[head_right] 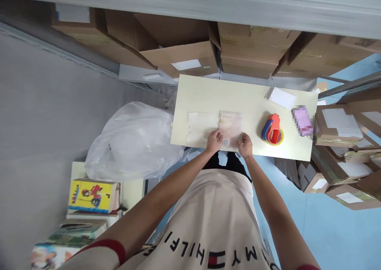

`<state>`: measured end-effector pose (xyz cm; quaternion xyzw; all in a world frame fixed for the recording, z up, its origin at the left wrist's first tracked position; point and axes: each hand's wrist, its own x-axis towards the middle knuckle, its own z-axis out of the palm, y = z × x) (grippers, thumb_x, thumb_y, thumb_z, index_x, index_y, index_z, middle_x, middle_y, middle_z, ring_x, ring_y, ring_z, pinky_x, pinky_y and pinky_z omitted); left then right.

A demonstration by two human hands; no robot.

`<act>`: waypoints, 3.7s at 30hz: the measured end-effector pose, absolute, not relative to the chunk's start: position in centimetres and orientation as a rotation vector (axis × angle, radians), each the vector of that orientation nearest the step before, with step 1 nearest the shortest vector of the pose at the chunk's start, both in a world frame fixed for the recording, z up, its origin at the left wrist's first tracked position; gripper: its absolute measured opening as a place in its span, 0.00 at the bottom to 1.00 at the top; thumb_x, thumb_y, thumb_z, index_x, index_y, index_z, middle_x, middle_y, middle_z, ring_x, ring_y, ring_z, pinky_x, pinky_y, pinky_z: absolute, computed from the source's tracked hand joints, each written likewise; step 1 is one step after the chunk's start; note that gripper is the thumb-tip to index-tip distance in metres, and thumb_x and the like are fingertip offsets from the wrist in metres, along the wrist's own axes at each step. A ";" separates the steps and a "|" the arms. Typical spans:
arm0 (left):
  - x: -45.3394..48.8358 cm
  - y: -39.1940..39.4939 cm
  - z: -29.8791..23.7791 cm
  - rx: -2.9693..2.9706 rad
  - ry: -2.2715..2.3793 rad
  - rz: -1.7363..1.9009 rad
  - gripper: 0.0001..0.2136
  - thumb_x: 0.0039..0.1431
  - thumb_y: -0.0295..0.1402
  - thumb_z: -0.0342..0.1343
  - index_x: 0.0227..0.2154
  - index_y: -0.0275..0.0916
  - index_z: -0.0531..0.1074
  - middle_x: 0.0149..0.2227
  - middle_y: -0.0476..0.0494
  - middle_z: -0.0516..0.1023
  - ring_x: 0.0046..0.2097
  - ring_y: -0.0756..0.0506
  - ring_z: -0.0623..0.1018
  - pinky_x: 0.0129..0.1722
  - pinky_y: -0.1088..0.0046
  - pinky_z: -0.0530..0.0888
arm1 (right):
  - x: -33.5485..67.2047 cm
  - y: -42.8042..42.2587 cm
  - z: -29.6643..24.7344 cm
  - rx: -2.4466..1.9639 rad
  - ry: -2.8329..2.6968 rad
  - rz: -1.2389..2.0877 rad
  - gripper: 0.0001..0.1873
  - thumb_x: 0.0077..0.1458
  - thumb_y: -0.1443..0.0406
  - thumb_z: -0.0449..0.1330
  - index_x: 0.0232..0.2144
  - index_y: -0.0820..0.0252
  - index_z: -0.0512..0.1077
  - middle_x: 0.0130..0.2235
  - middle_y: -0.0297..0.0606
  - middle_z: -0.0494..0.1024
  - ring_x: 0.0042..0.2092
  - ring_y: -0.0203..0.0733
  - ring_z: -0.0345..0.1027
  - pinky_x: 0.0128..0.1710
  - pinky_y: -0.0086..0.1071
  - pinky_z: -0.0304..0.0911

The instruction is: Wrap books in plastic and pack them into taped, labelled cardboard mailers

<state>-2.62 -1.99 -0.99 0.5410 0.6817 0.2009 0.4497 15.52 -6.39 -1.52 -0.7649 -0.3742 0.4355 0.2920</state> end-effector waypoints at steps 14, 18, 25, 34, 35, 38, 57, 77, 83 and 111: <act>3.0 -0.5 -0.6 1.380 1.435 0.455 0.15 0.58 0.26 0.56 0.49 0.37 0.74 0.55 0.35 0.75 0.58 0.39 0.72 0.61 0.58 0.67 | 19.3 -5.9 3.9 -1.773 -0.632 1.337 0.25 0.44 0.56 0.62 0.46 0.59 0.71 0.43 0.41 0.79 0.36 0.41 0.72 0.37 0.38 0.69; 2.8 0.1 0.4 1.567 1.443 0.426 0.16 0.53 0.26 0.59 0.47 0.35 0.75 0.56 0.32 0.70 0.61 0.35 0.67 0.63 0.54 0.63 | 18.6 -5.3 5.3 -1.763 -0.668 1.334 0.25 0.44 0.55 0.63 0.45 0.58 0.70 0.42 0.41 0.78 0.35 0.41 0.71 0.36 0.37 0.68; -0.1 1.6 3.6 1.263 1.152 0.584 0.15 0.63 0.30 0.48 0.51 0.40 0.70 0.49 0.42 0.74 0.45 0.47 0.76 0.47 0.70 0.74 | 13.4 -2.2 6.2 -1.746 -0.873 1.359 0.26 0.43 0.55 0.65 0.45 0.55 0.66 0.40 0.37 0.75 0.34 0.39 0.69 0.35 0.37 0.69; -5.6 4.0 3.2 0.971 1.307 0.596 0.15 0.57 0.33 0.55 0.47 0.36 0.69 0.44 0.41 0.78 0.45 0.44 0.77 0.47 0.67 0.73 | 10.5 -1.5 3.9 -1.870 -1.058 1.373 0.33 0.45 0.52 0.66 0.52 0.55 0.68 0.56 0.47 0.66 0.54 0.52 0.65 0.51 0.49 0.67; -6.0 4.1 2.7 0.968 1.334 0.573 0.16 0.56 0.31 0.55 0.48 0.36 0.69 0.45 0.40 0.78 0.45 0.43 0.77 0.48 0.65 0.73 | 10.7 -1.9 3.3 -1.942 -1.040 1.320 0.32 0.46 0.53 0.65 0.53 0.56 0.68 0.56 0.48 0.66 0.56 0.54 0.64 0.53 0.50 0.66; -6.7 4.3 1.2 0.965 1.401 0.536 0.20 0.54 0.27 0.54 0.52 0.35 0.69 0.47 0.37 0.77 0.48 0.41 0.76 0.51 0.61 0.71 | 11.3 -2.8 1.8 -2.050 -0.981 1.306 0.33 0.47 0.55 0.64 0.55 0.56 0.68 0.57 0.49 0.65 0.55 0.54 0.65 0.52 0.50 0.67; -10.8 0.1 -2.4 1.430 1.720 0.477 0.33 0.55 0.25 0.53 0.64 0.37 0.54 0.57 0.32 0.66 0.61 0.34 0.64 0.63 0.46 0.59 | 6.9 -1.1 -0.8 -1.929 -1.030 1.403 0.39 0.48 0.56 0.63 0.62 0.55 0.62 0.59 0.49 0.65 0.53 0.55 0.69 0.46 0.49 0.74; -22.2 10.7 -2.7 1.581 1.696 0.563 0.31 0.53 0.21 0.49 0.62 0.32 0.59 0.64 0.32 0.63 0.67 0.38 0.60 0.68 0.55 0.57 | -3.8 11.6 -1.9 -1.801 -1.248 1.429 0.33 0.47 0.65 0.61 0.58 0.55 0.68 0.68 0.40 0.57 0.64 0.52 0.59 0.60 0.44 0.65; -22.0 9.9 -2.0 1.602 1.668 0.507 0.35 0.52 0.22 0.52 0.65 0.31 0.53 0.68 0.31 0.55 0.70 0.37 0.54 0.69 0.54 0.53 | -2.9 10.9 -1.4 -1.808 -1.323 1.422 0.37 0.46 0.65 0.64 0.60 0.54 0.65 0.68 0.42 0.57 0.63 0.52 0.61 0.59 0.47 0.65; -18.4 -29.0 9.2 0.656 2.396 0.914 0.18 0.53 0.31 0.57 0.48 0.40 0.74 0.50 0.35 0.78 0.53 0.34 0.76 0.56 0.55 0.71 | -8.8 -7.6 5.4 -0.800 -2.237 1.883 0.24 0.47 0.44 0.59 0.33 0.57 0.76 0.36 0.47 0.82 0.37 0.52 0.76 0.41 0.47 0.72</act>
